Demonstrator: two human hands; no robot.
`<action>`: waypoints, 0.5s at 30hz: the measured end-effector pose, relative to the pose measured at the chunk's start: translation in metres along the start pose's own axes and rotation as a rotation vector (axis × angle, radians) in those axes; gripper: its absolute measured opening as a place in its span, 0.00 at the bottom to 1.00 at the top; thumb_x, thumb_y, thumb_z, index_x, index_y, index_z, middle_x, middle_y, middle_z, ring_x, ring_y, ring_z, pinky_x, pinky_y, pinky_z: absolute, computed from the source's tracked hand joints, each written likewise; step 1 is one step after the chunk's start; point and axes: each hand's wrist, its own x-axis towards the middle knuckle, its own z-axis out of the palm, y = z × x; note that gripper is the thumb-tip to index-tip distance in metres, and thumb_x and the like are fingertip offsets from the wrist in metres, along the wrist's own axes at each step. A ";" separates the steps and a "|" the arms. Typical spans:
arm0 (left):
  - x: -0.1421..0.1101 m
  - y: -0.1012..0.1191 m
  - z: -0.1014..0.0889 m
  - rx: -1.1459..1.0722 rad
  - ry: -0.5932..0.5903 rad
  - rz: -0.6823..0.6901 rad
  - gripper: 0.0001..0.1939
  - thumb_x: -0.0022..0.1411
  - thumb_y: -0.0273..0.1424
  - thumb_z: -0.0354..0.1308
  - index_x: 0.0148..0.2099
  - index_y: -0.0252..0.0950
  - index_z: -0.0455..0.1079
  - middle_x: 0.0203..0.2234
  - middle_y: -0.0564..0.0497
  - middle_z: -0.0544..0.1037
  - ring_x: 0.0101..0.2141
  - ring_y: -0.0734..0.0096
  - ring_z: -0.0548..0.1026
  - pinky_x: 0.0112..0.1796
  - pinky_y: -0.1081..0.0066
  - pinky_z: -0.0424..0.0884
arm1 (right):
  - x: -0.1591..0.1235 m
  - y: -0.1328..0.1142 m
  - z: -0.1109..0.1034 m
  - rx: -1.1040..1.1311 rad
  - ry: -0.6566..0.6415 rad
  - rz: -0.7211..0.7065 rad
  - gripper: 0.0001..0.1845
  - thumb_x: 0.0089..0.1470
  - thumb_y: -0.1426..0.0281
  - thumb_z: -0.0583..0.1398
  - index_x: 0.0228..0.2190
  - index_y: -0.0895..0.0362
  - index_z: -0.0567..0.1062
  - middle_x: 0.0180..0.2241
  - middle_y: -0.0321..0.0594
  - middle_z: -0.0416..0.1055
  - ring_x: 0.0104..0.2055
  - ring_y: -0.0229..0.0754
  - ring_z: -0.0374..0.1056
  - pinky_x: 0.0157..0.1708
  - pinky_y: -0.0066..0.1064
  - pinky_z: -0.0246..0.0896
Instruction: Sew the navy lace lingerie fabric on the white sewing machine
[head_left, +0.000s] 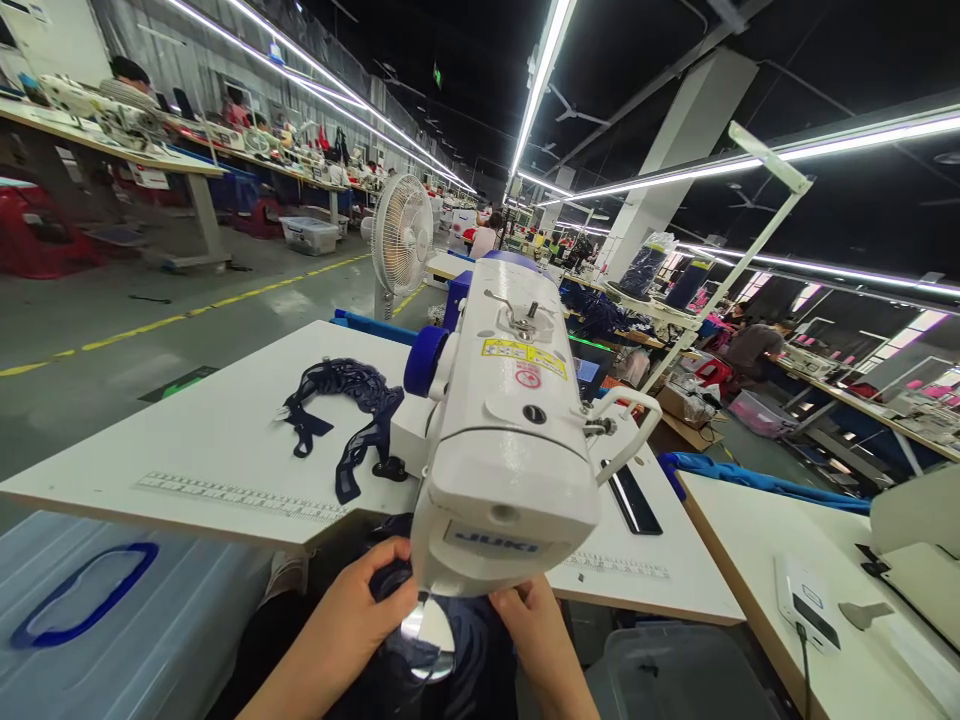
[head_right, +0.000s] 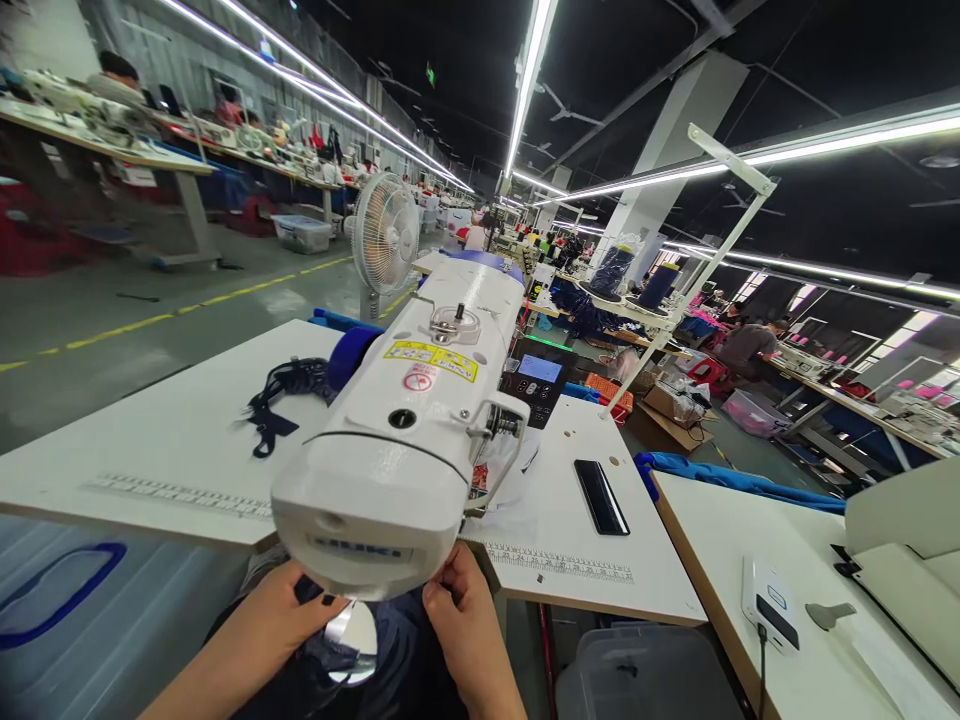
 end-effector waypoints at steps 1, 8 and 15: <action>0.000 0.000 0.000 0.005 0.004 -0.004 0.16 0.52 0.42 0.55 0.39 0.38 0.70 0.31 0.53 0.81 0.38 0.60 0.77 0.40 0.73 0.69 | 0.000 0.000 0.000 0.004 -0.009 -0.007 0.07 0.48 0.69 0.61 0.33 0.56 0.73 0.31 0.39 0.72 0.39 0.44 0.67 0.43 0.32 0.61; 0.000 0.004 0.000 0.021 0.002 -0.012 0.15 0.50 0.41 0.56 0.38 0.37 0.71 0.30 0.52 0.79 0.37 0.59 0.76 0.39 0.72 0.68 | 0.001 -0.004 0.001 0.010 -0.067 -0.028 0.11 0.50 0.68 0.60 0.37 0.57 0.74 0.35 0.40 0.74 0.41 0.44 0.68 0.46 0.32 0.60; -0.001 0.007 -0.002 0.047 0.007 -0.004 0.14 0.51 0.41 0.56 0.37 0.39 0.72 0.30 0.52 0.79 0.37 0.59 0.76 0.37 0.73 0.68 | 0.002 -0.003 0.000 0.015 -0.093 -0.037 0.16 0.51 0.69 0.61 0.43 0.56 0.74 0.37 0.41 0.74 0.44 0.45 0.68 0.50 0.35 0.60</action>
